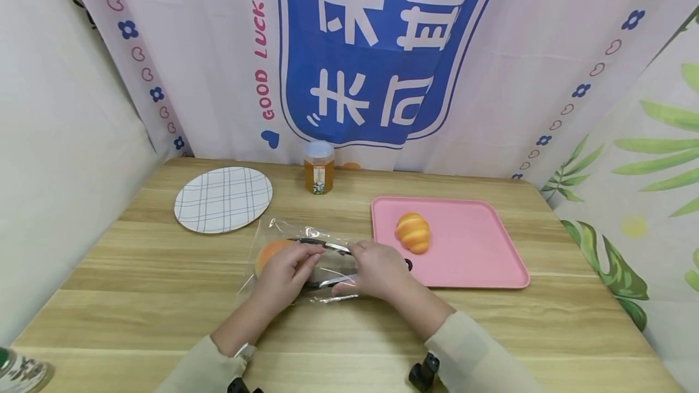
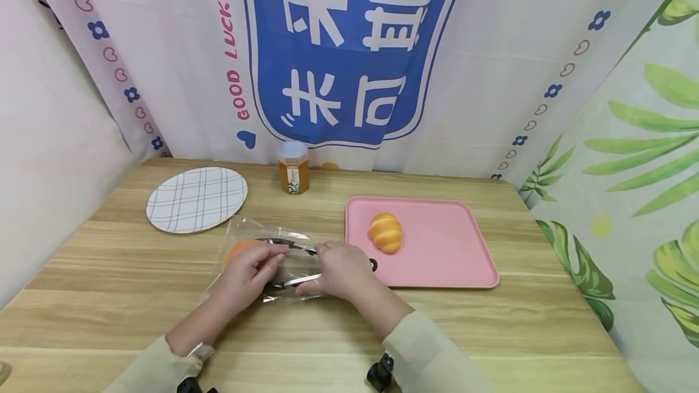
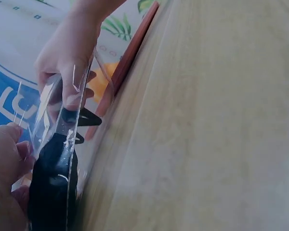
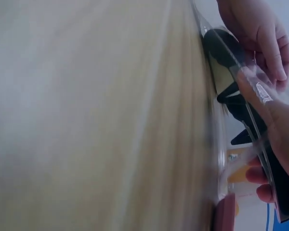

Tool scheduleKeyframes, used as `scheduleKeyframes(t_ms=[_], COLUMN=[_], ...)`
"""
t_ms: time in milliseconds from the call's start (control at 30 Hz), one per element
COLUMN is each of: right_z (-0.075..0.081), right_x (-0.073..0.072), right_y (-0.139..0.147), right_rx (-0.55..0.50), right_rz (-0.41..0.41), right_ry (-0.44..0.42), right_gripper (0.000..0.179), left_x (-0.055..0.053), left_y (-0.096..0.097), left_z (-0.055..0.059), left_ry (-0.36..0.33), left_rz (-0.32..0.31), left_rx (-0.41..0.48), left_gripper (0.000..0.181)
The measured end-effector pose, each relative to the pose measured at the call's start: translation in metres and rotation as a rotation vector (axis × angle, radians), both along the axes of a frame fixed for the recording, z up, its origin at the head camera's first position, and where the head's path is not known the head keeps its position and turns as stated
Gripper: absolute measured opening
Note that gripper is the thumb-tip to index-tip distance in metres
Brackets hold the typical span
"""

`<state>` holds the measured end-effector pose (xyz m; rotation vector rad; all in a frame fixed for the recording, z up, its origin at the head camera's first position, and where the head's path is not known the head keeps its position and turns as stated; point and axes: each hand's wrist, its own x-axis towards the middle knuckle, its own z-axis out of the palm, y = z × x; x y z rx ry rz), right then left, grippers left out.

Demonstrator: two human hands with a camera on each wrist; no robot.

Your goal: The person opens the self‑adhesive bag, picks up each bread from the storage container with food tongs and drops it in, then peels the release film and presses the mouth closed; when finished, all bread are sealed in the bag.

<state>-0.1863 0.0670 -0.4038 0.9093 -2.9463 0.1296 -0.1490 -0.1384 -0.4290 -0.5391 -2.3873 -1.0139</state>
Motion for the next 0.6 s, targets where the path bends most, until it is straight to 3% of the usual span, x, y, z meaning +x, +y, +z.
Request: scheduleKeyframes(t_ms=[300,600], right_z=[0.012,0.025], right_x=[-0.006,0.0], right_y=[0.026,0.064], right_rx=[-0.048,-0.048], right_rz=[-0.021,-0.064], right_ry=[-0.048,-0.066], right_gripper=[0.085,0.083], left_x=[-0.006,-0.012], left_y=[-0.002,-0.007], left_z=[-0.005,-0.004], left_ry=[-0.01,-0.034], left_rz=[0.01,0.005], left_rx=[0.013,-0.004], left_gripper=[0.013,0.014])
